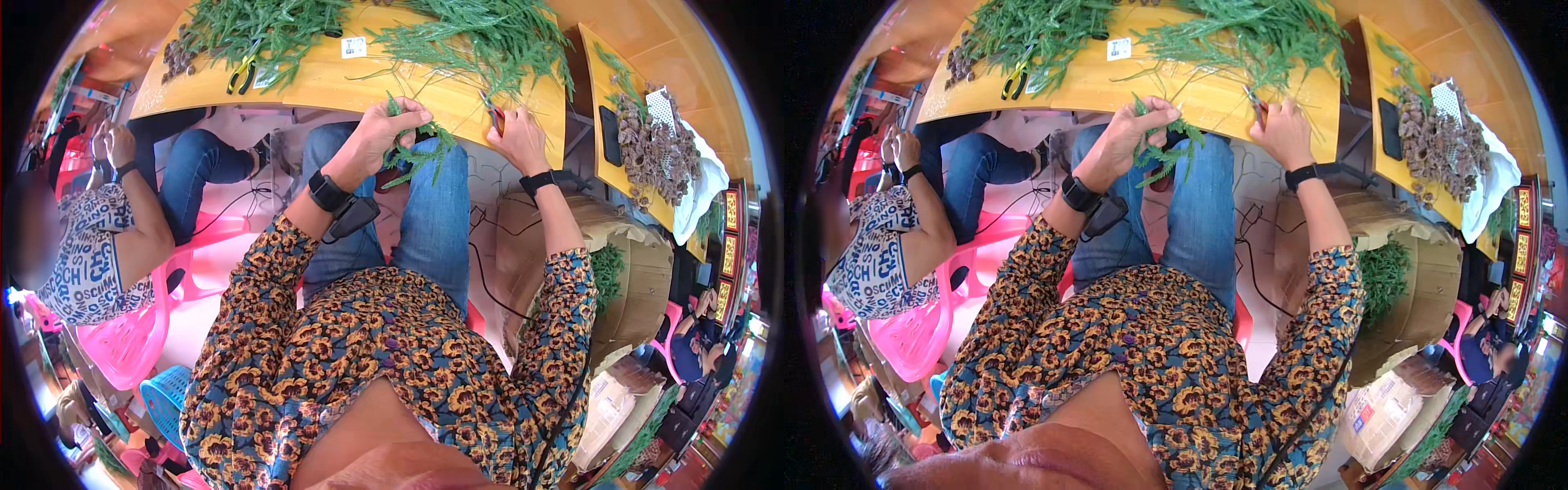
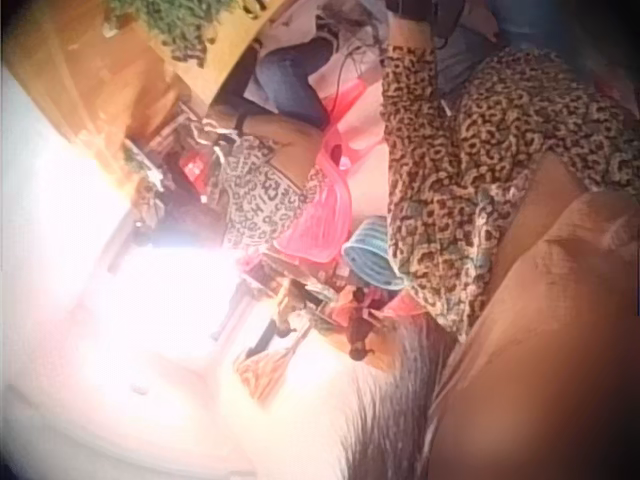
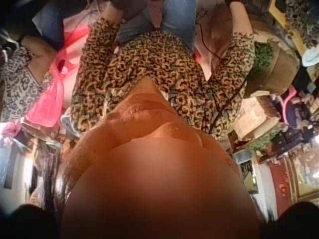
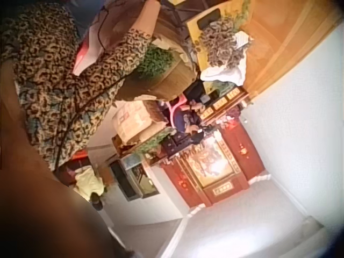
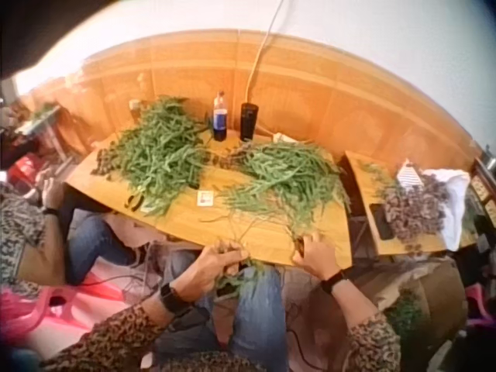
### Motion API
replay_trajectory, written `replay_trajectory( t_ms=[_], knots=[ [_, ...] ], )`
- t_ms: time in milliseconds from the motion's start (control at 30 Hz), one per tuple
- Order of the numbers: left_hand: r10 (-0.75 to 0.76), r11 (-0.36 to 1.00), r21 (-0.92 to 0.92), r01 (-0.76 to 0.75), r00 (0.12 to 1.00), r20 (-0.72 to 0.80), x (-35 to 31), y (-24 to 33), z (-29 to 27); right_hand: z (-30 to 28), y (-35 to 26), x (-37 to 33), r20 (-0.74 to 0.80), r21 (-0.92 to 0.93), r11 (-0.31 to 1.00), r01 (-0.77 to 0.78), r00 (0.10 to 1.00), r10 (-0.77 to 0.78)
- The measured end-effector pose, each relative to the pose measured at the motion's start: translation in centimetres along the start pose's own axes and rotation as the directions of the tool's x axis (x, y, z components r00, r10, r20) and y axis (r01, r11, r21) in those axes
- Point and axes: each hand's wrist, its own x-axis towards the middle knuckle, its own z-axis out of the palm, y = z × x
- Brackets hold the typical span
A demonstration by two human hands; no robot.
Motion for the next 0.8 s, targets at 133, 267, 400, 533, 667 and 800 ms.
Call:
replay_trajectory(
  t_ms=[133, 267, 400, 533, 667, 800],
  knots=[
    [0.001, 0.998, -0.058, -0.001, 1.000, -0.011, -0.2, 0.0, -0.6, -1.3, 0.2, -1.3, 0.112, 0.069, 0.996, -0.058, 0.992, 0.050],
    [0.009, 0.999, -0.041, -0.008, 1.000, 0.020, 0.1, -0.2, -1.3, -1.8, 3.2, -5.2, 0.431, 0.419, 0.825, -0.379, 0.883, 0.186],
    [0.011, 0.999, 0.048, -0.012, 1.000, 0.027, 0.0, 0.4, -1.0, -5.5, 2.7, -9.4, 0.757, 0.624, -0.220, -0.750, 0.650, -0.069],
    [0.005, 0.987, 0.163, -0.017, 0.997, 0.073, -0.6, 1.1, 0.8, -10.9, -3.4, -9.0, 0.576, 0.798, -0.153, -0.583, 0.812, -0.089],
    [0.025, 0.962, 0.267, -0.055, 0.993, 0.113, -1.0, 1.6, 2.1, -12.7, -6.7, -6.9, 0.284, 0.879, 0.421, -0.224, 0.955, -0.085],
    [0.046, 0.952, 0.293, -0.085, 0.990, 0.137, -1.3, 1.8, 1.3, -13.6, -7.5, -5.1, 0.293, 0.836, 0.516, -0.187, 0.947, -0.131]
  ],
)
